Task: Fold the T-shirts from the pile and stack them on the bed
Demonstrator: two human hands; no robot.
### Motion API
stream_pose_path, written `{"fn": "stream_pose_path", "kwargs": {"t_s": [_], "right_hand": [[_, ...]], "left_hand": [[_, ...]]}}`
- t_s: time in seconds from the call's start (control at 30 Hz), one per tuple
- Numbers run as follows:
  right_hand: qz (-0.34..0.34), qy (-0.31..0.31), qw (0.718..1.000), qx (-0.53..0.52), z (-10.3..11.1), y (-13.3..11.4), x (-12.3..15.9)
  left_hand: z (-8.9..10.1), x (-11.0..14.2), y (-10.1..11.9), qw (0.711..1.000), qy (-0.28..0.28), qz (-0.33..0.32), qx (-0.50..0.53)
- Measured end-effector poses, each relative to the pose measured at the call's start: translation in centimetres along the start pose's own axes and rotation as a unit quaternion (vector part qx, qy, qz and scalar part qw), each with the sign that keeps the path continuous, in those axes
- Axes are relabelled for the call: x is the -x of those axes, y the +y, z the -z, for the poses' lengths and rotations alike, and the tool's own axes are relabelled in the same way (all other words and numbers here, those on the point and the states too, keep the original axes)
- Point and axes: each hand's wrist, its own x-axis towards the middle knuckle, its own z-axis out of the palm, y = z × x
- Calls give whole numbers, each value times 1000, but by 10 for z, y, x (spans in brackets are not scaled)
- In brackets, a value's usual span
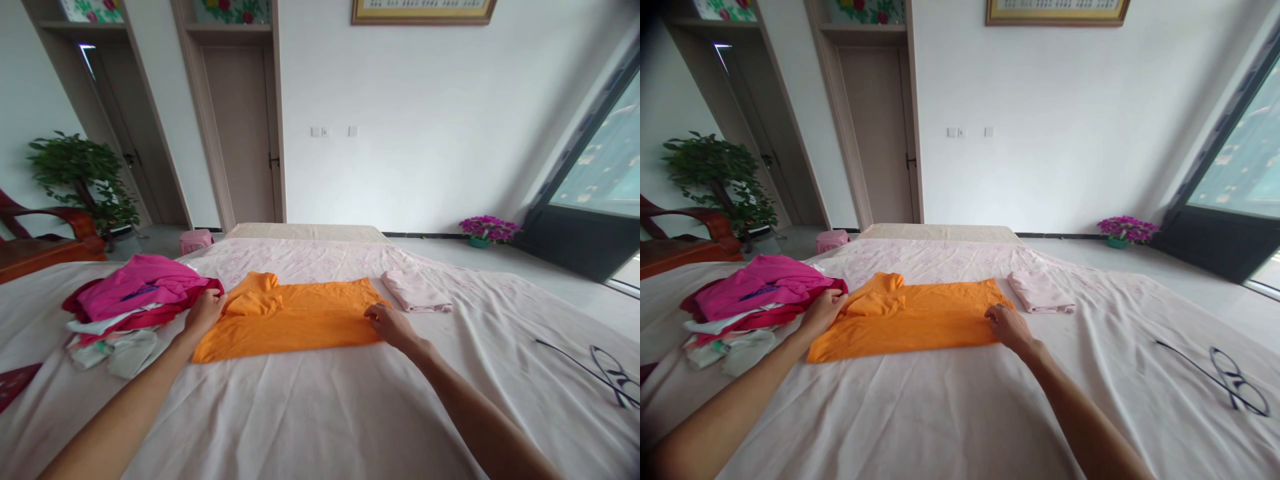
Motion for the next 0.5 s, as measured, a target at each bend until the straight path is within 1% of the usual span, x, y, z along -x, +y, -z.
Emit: {"fn": "stream_pose_path", "kwargs": {"t_s": [0.07, 0.13, 0.2, 0.23, 0.3, 0.4, 0.47, 0.5], "right_hand": [[-31, 27, 999, 32, 0, 6, 2], [-67, 49, 995, 64, -1, 14, 3], [-108, 53, 989, 83, -1, 22, 3], [-129, 50, 987, 86, -1, 25, 3], [-165, 37, 982, 85, 0, 30, 2], [-198, 18, 977, 77, 3, 36, 1], [-213, 10, 975, 69, 3, 42, 1], [-219, 8, 974, 64, 2, 45, 2]], "left_hand": [[4, 11, -8, 998, -9, -18, -54], [8, 26, -19, 989, -17, -43, -142], [11, 39, -31, 973, -29, -61, -220], [12, 44, -36, 969, -37, -61, -238], [15, 48, -48, 967, -60, -46, -243], [18, 47, -61, 972, -104, -18, -208], [17, 45, -66, 979, -120, -28, -161], [15, 44, -67, 984, -112, -37, -132]]}}
